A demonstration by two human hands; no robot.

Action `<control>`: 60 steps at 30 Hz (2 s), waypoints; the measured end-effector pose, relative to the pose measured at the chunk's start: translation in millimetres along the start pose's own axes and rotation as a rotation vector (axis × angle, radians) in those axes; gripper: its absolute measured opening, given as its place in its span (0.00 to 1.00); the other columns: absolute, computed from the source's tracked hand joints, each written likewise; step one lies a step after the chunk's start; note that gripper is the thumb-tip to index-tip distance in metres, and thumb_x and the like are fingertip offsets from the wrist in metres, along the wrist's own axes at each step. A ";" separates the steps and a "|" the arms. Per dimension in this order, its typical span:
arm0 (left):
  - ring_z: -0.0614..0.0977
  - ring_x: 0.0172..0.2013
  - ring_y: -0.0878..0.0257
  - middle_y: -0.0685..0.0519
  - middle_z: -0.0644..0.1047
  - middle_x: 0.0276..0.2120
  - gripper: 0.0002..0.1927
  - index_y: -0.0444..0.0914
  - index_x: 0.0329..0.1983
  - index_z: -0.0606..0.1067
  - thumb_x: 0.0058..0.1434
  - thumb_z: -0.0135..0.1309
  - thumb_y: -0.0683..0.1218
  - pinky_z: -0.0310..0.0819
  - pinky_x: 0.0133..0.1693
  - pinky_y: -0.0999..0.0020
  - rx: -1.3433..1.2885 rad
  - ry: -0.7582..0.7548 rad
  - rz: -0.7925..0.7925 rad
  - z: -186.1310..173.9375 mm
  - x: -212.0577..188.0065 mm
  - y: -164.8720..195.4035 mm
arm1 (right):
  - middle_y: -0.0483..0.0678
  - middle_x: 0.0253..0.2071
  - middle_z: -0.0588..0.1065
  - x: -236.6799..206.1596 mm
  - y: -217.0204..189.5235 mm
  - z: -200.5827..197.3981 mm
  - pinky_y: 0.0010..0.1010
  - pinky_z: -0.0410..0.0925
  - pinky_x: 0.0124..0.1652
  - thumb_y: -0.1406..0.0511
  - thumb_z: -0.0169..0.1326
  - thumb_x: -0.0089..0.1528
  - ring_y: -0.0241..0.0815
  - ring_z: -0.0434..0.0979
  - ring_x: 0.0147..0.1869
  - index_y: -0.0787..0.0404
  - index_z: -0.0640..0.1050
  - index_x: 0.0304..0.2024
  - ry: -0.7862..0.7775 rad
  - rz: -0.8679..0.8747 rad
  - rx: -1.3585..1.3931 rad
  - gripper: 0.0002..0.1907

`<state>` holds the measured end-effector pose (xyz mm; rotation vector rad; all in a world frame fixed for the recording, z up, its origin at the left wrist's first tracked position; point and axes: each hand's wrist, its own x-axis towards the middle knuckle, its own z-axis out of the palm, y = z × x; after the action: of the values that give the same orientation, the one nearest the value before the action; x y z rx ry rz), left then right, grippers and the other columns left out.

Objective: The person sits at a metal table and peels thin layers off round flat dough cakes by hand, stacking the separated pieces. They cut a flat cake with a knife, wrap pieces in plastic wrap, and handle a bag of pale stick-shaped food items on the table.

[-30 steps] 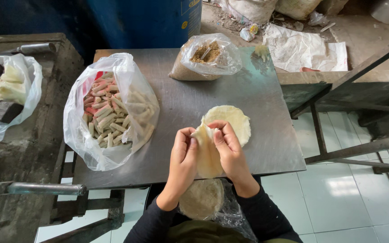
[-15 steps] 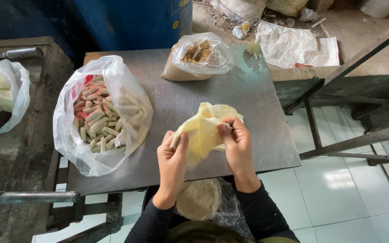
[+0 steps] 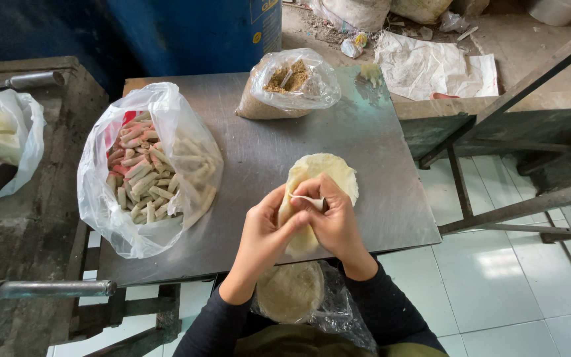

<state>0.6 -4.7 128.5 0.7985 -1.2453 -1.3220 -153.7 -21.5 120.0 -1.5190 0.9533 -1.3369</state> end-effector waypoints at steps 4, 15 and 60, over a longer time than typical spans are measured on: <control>0.77 0.41 0.73 0.55 0.82 0.41 0.16 0.30 0.59 0.77 0.71 0.50 0.42 0.75 0.45 0.76 0.152 0.152 -0.044 0.8 3.9 -1.6 | 0.41 0.41 0.76 4.5 11.4 -5.3 0.22 0.69 0.45 0.71 0.57 0.67 0.29 0.72 0.42 0.62 0.75 0.41 0.149 -0.006 -0.056 0.03; 0.76 0.41 0.74 0.57 0.80 0.39 0.12 0.31 0.53 0.77 0.74 0.47 0.42 0.72 0.46 0.78 0.034 0.217 0.002 -6.7 3.5 -8.2 | 0.36 0.46 0.74 11.5 1.2 -12.6 0.18 0.70 0.47 0.60 0.63 0.61 0.25 0.75 0.48 0.58 0.71 0.53 -0.042 0.074 0.221 0.22; 0.83 0.49 0.61 0.48 0.80 0.52 0.15 0.33 0.61 0.73 0.74 0.49 0.42 0.81 0.49 0.62 -0.704 0.468 0.018 -67.4 -10.5 -12.5 | 0.47 0.34 0.73 14.3 39.5 -52.7 0.39 0.68 0.39 0.65 0.63 0.57 0.50 0.76 0.39 0.57 0.81 0.46 -0.328 -0.434 -0.903 0.14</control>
<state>63.3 -11.1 99.6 0.5326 -0.3671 -1.3323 -204.1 -54.1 89.4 -2.6577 1.1109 -0.8895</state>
